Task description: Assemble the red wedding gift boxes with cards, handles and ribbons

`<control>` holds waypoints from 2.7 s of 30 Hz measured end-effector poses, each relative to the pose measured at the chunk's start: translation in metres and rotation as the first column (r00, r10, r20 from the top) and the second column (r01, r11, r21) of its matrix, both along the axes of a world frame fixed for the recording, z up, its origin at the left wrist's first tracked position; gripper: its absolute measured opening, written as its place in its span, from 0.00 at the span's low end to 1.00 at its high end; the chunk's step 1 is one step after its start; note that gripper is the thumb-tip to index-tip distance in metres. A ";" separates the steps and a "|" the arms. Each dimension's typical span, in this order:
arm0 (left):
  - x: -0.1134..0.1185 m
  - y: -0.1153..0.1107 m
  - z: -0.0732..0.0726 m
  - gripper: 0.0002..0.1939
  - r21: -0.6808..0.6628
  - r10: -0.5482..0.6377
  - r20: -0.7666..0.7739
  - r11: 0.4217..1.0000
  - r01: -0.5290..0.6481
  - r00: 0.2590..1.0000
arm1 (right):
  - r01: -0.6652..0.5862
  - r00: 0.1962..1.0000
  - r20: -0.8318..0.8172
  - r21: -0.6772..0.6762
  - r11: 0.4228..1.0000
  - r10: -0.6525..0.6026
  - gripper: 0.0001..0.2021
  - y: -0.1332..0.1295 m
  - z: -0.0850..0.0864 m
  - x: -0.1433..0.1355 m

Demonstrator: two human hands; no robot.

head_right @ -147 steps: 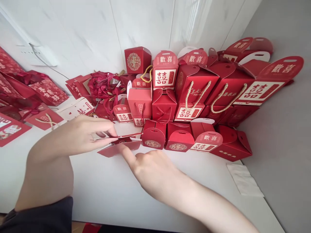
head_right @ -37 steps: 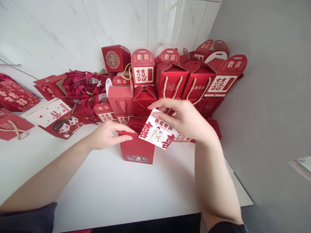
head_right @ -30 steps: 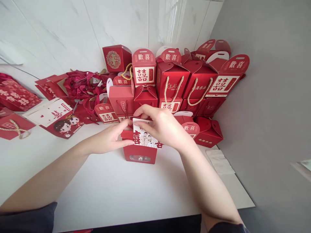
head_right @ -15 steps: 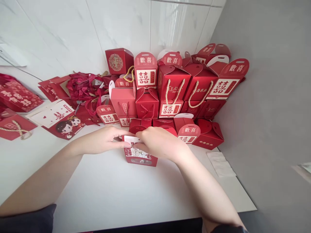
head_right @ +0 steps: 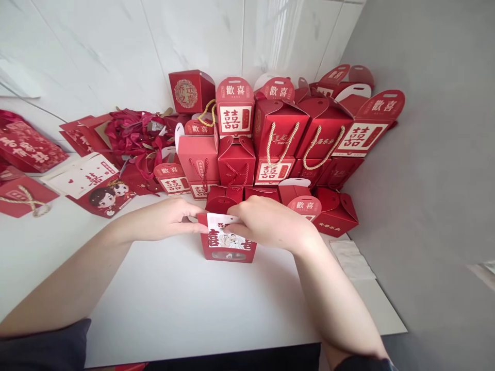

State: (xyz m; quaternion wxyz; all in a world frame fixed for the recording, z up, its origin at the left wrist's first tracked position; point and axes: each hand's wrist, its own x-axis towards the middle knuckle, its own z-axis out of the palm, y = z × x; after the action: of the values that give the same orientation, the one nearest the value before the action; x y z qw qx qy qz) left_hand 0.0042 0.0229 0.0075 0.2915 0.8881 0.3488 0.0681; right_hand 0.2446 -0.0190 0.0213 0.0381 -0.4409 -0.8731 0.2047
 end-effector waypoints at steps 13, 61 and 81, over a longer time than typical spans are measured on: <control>0.000 0.005 -0.003 0.20 -0.074 -0.061 0.006 0.995 0.061 0.998 | 0.025 0.996 0.084 -0.050 0.998 -0.021 0.14 0.002 -0.003 -0.006; 0.008 -0.015 0.014 0.11 0.241 0.144 0.128 0.955 -0.171 0.981 | 0.076 0.996 -0.059 0.110 0.991 -0.070 0.21 -0.007 0.001 -0.002; -0.146 0.147 0.018 0.14 0.330 0.733 0.363 0.476 -0.815 0.575 | 0.103 0.995 -0.033 0.146 0.984 -0.099 0.21 -0.008 -0.003 -0.013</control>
State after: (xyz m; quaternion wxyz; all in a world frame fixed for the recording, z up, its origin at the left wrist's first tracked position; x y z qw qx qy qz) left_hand -0.1422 0.1703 0.0254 0.0367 0.6648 0.6591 0.3496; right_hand 0.2315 -0.0266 0.0186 0.0923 -0.4779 -0.8618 0.1430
